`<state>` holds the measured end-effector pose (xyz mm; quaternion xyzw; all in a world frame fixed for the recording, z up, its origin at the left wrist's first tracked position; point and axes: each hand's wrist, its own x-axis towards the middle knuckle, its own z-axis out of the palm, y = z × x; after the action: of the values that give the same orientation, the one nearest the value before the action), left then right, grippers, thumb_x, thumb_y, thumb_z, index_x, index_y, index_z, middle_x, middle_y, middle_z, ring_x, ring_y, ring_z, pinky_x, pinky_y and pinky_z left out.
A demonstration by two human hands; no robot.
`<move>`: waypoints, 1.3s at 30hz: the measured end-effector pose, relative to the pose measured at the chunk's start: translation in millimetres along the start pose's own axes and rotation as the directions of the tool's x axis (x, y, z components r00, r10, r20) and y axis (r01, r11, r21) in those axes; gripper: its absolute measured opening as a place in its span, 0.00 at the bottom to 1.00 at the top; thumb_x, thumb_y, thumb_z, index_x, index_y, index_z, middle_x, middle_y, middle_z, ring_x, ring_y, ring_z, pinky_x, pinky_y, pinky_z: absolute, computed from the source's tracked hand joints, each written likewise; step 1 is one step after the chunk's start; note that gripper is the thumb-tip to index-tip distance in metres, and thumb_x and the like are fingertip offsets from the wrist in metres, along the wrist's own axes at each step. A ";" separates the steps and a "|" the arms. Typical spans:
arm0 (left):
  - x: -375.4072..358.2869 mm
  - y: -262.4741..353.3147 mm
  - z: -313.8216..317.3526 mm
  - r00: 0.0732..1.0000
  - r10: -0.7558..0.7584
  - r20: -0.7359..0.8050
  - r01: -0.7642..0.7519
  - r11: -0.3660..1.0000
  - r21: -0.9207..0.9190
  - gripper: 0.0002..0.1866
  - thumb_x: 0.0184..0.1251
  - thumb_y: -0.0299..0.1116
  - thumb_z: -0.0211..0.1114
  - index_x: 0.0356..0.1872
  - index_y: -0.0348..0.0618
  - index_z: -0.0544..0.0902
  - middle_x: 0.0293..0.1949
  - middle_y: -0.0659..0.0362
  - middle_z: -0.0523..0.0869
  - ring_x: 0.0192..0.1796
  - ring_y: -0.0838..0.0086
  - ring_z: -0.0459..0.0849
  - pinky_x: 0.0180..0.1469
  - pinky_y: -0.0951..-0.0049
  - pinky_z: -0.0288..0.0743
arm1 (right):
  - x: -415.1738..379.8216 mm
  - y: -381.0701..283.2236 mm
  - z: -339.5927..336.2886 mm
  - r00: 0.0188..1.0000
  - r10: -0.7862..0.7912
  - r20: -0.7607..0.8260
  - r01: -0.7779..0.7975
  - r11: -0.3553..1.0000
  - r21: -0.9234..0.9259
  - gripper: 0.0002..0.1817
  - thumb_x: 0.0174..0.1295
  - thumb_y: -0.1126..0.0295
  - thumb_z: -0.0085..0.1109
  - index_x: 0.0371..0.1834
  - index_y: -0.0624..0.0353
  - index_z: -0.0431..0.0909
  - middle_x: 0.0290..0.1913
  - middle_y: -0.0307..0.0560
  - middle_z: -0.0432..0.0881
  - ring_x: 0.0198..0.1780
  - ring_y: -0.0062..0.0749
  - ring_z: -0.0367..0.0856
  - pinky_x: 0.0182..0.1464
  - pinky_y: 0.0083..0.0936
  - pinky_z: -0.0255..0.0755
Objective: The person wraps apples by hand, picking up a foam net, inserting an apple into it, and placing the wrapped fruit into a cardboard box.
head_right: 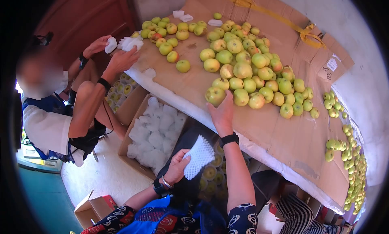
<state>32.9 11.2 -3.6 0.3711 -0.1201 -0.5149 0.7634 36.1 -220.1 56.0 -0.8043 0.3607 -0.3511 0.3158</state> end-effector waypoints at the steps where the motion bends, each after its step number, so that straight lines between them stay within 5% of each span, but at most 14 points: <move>1: 0.4 -0.7 0.0 1.000 -0.005 0.021 0.005 1.000 0.009 0.10 0.69 0.28 0.53 0.49 0.37 0.72 0.42 0.61 0.79 0.42 0.81 0.78 0.46 0.77 0.74 | 1.9 -0.8 2.0 0.999 0.046 -0.001 -0.046 0.999 0.003 0.40 0.43 0.67 0.70 0.59 0.65 0.59 0.54 0.62 0.70 0.54 0.53 0.72 0.56 0.36 0.66; 5: 4.1 -2.7 5.2 1.000 -0.001 0.020 0.001 1.000 0.015 0.09 0.67 0.26 0.54 0.47 0.39 0.71 0.41 0.61 0.79 0.41 0.82 0.78 0.45 0.78 0.74 | 2.0 3.3 -3.6 0.996 0.090 0.030 -0.089 0.996 -0.013 0.39 0.43 0.67 0.70 0.59 0.64 0.60 0.53 0.59 0.72 0.53 0.50 0.73 0.54 0.35 0.68; 7: 5.2 -2.2 4.9 1.000 0.019 0.024 -0.019 1.000 0.024 0.08 0.67 0.26 0.54 0.46 0.40 0.71 0.40 0.61 0.79 0.41 0.82 0.78 0.45 0.78 0.74 | -9.2 9.3 -12.4 0.999 -0.041 -0.023 0.046 0.936 0.349 0.36 0.45 0.69 0.69 0.59 0.61 0.61 0.51 0.55 0.74 0.51 0.45 0.75 0.50 0.36 0.70; 8: 4.9 -5.4 5.0 0.999 0.030 0.023 -0.030 0.999 0.023 0.08 0.66 0.25 0.55 0.44 0.41 0.70 0.39 0.61 0.79 0.41 0.81 0.78 0.44 0.78 0.74 | -19.6 15.0 -20.2 0.999 -0.035 -0.032 0.044 0.939 0.340 0.36 0.45 0.69 0.69 0.59 0.61 0.61 0.51 0.55 0.74 0.51 0.45 0.75 0.50 0.36 0.70; 9: 5.2 -9.1 3.3 1.000 0.018 0.000 -0.018 0.999 0.027 0.07 0.66 0.23 0.54 0.42 0.43 0.69 0.38 0.60 0.79 0.41 0.80 0.78 0.44 0.77 0.74 | -35.0 2.5 -37.8 0.987 0.140 0.073 -0.151 0.698 0.700 0.34 0.48 0.66 0.66 0.59 0.60 0.62 0.51 0.55 0.75 0.50 0.44 0.75 0.49 0.36 0.71; 10: 3.5 -9.7 4.4 1.000 0.001 0.004 -0.001 1.000 -0.019 0.07 0.65 0.22 0.54 0.42 0.43 0.69 0.39 0.60 0.79 0.41 0.80 0.78 0.44 0.77 0.74 | -51.7 -1.5 -54.2 0.939 0.257 0.228 -0.302 0.300 0.905 0.31 0.51 0.63 0.64 0.59 0.60 0.64 0.50 0.54 0.75 0.50 0.42 0.75 0.47 0.35 0.72; 11: 4.7 -7.8 6.4 1.000 -0.013 0.016 0.014 0.998 -0.060 0.08 0.65 0.22 0.54 0.42 0.43 0.69 0.39 0.60 0.79 0.41 0.79 0.79 0.44 0.76 0.74 | -66.0 4.7 -69.0 0.938 0.277 0.207 -0.292 0.312 0.904 0.31 0.51 0.63 0.64 0.59 0.60 0.64 0.50 0.54 0.75 0.50 0.42 0.75 0.47 0.35 0.72; 13: 5.4 -8.2 8.2 0.999 -0.015 0.033 0.017 0.999 -0.044 0.07 0.64 0.21 0.55 0.41 0.43 0.71 0.39 0.59 0.80 0.42 0.78 0.79 0.45 0.75 0.75 | -91.6 16.2 -96.7 0.880 0.148 0.451 -0.375 -0.366 0.852 0.29 0.56 0.55 0.56 0.58 0.59 0.66 0.51 0.55 0.74 0.48 0.44 0.75 0.46 0.34 0.73; 14: 5.9 -10.7 5.6 0.999 -0.025 0.047 0.026 0.999 -0.022 0.07 0.64 0.21 0.55 0.41 0.43 0.71 0.39 0.59 0.80 0.42 0.78 0.79 0.45 0.76 0.75 | -103.7 26.6 -104.2 0.894 0.033 0.446 -0.381 -0.468 0.798 0.31 0.58 0.49 0.51 0.58 0.60 0.66 0.51 0.56 0.74 0.46 0.46 0.75 0.45 0.33 0.73; 18: 6.4 -15.8 17.0 0.994 -0.080 0.078 0.078 0.997 0.021 0.07 0.65 0.22 0.55 0.43 0.42 0.71 0.40 0.60 0.80 0.41 0.80 0.79 0.46 0.77 0.74 | -140.4 22.9 -135.8 0.904 0.161 0.396 -0.206 -0.647 0.734 0.31 0.58 0.49 0.51 0.57 0.62 0.67 0.54 0.57 0.71 0.47 0.45 0.74 0.46 0.33 0.72; 27: 11.8 -24.2 17.2 0.984 -0.100 0.146 0.080 0.987 0.136 0.08 0.64 0.21 0.56 0.42 0.41 0.72 0.39 0.61 0.80 0.40 0.81 0.78 0.44 0.79 0.72 | -169.6 26.9 -151.8 0.933 0.264 0.246 -0.027 -0.628 0.778 0.29 0.57 0.55 0.56 0.59 0.61 0.66 0.56 0.54 0.70 0.53 0.45 0.71 0.49 0.33 0.70; 30: 7.5 -20.6 15.5 0.983 -0.090 0.161 0.070 0.990 0.126 0.09 0.62 0.21 0.59 0.42 0.40 0.74 0.38 0.62 0.80 0.40 0.82 0.78 0.45 0.80 0.73 | -176.3 25.7 -150.1 0.953 0.250 0.172 -0.076 -0.351 0.933 0.31 0.55 0.60 0.59 0.61 0.62 0.63 0.58 0.55 0.68 0.57 0.48 0.68 0.53 0.35 0.70; 37: 6.3 -17.5 16.1 0.976 -0.080 0.201 0.061 0.993 0.099 0.11 0.60 0.19 0.60 0.44 0.39 0.74 0.39 0.60 0.82 0.41 0.81 0.80 0.46 0.80 0.73 | -178.5 -5.8 -150.8 0.936 0.286 0.205 -0.252 0.141 0.957 0.30 0.56 0.61 0.58 0.61 0.61 0.63 0.59 0.53 0.70 0.60 0.49 0.69 0.57 0.39 0.69; 39: 5.6 -16.3 14.4 0.978 -0.083 0.192 0.065 0.993 0.098 0.12 0.60 0.19 0.60 0.44 0.39 0.74 0.40 0.60 0.82 0.41 0.81 0.80 0.46 0.79 0.74 | -181.1 -2.9 -147.5 0.928 0.307 0.210 -0.265 0.149 0.953 0.30 0.56 0.60 0.58 0.61 0.61 0.63 0.58 0.52 0.70 0.60 0.47 0.69 0.57 0.39 0.68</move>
<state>15.8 -3.2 -5.9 0.3573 -0.2039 -0.5710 0.7104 -169.0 -110.9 79.0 -0.3385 0.2112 -0.4451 0.8017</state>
